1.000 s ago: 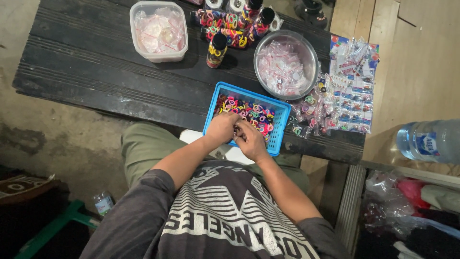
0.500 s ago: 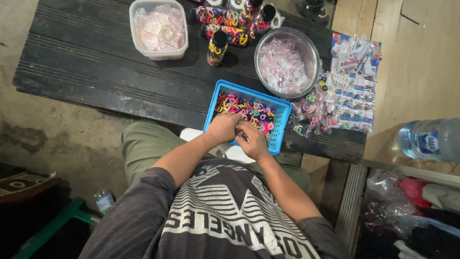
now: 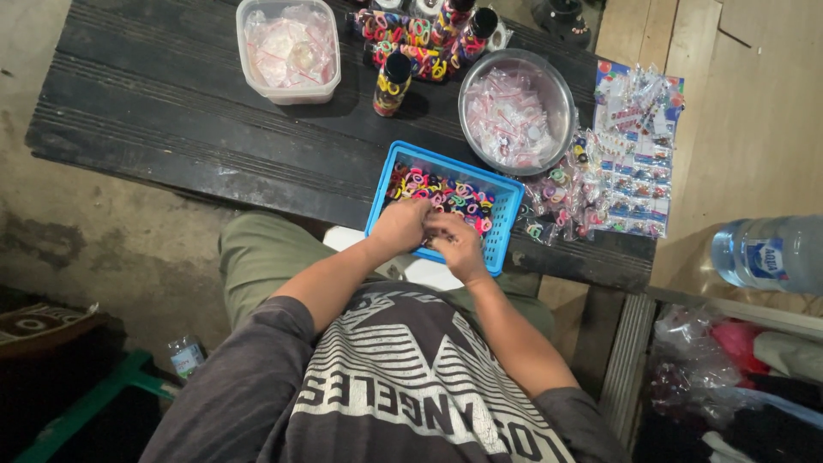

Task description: The person sits at a table and repeatedly picks small colorful keychains from a blue basket, places them into small clear plastic bags, and sets the filled bags into a metal bowl. The process is repeated continuously throughout the clip.

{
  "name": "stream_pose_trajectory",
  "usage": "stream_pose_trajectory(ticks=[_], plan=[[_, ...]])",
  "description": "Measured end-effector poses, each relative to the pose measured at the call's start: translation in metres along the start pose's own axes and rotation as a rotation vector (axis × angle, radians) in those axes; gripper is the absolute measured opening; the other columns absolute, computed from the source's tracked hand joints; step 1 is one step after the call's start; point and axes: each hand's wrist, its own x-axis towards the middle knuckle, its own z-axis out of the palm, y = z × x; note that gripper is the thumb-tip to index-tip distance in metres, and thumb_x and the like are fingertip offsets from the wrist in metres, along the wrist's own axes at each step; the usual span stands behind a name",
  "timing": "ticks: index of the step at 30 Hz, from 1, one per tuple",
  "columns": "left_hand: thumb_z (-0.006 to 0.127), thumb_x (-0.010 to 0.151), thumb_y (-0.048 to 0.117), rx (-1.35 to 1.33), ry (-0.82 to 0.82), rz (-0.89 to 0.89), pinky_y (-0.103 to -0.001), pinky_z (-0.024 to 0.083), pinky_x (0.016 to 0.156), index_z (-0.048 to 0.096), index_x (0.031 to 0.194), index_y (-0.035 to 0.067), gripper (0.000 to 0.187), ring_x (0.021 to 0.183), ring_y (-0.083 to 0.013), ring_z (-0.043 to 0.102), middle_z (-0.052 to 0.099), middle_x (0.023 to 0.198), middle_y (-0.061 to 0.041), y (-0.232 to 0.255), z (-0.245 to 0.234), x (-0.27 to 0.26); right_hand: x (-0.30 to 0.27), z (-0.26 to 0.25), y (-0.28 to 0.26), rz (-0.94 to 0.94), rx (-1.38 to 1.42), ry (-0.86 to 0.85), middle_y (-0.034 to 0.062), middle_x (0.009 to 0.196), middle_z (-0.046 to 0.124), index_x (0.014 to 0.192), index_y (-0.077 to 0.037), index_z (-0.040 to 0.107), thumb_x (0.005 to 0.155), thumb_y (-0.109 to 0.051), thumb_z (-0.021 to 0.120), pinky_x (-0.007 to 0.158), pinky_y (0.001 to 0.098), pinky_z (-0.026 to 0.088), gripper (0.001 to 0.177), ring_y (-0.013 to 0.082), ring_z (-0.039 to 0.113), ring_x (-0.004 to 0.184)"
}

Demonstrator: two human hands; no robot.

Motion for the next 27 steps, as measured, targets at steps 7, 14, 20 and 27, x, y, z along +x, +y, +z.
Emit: stream_pose_trajectory(ticks=[7,14,20,27], plan=[[0.078,0.078,0.036,-0.130,0.110,-0.081,-0.048,0.056,0.082,0.059,0.102,0.018,0.036,0.092,-0.0349,0.071,0.066,0.089,-0.008,0.025,-0.031,-0.005,0.016,0.006,-0.009,0.496,-0.186,0.215,0.0314,0.155,0.034,0.148,-0.004,0.055,0.094,0.001,0.056,0.107,0.0566,0.051,0.054,0.0440,0.060,0.123],[0.083,0.075,0.043,-0.128,0.331,0.025,-0.047,0.055,0.076,0.059,0.100,0.015,0.045,0.083,-0.0366,0.069,0.062,0.081,-0.011,0.019,-0.024,-0.007,0.014,0.018,0.060,0.617,-0.641,-0.219,0.0051,0.137,0.054,0.115,-0.029,0.074,0.097,-0.028,0.053,0.104,0.0574,0.051,0.027,0.0474,0.065,0.115],[0.080,0.080,0.046,-0.126,0.474,0.068,-0.043,0.055,0.074,0.061,0.102,0.017,0.041,0.080,-0.0315,0.068,0.060,0.079,-0.009,0.015,-0.010,-0.005,0.010,0.013,0.055,0.477,-0.539,-0.147,0.0008,0.107,0.069,0.096,-0.028,0.076,0.093,-0.021,0.059,0.103,0.0524,0.050,0.020,0.0369,0.067,0.111],[0.080,0.080,0.049,-0.124,0.544,0.108,-0.039,0.055,0.073,0.061,0.104,0.020,0.043,0.078,-0.0284,0.068,0.059,0.079,-0.005,0.010,-0.005,-0.004,0.025,0.013,0.035,0.626,-0.585,-0.413,0.0105,0.106,0.077,0.095,-0.024,0.081,0.081,-0.016,0.056,0.100,0.0531,0.053,0.030,0.0378,0.069,0.113]])
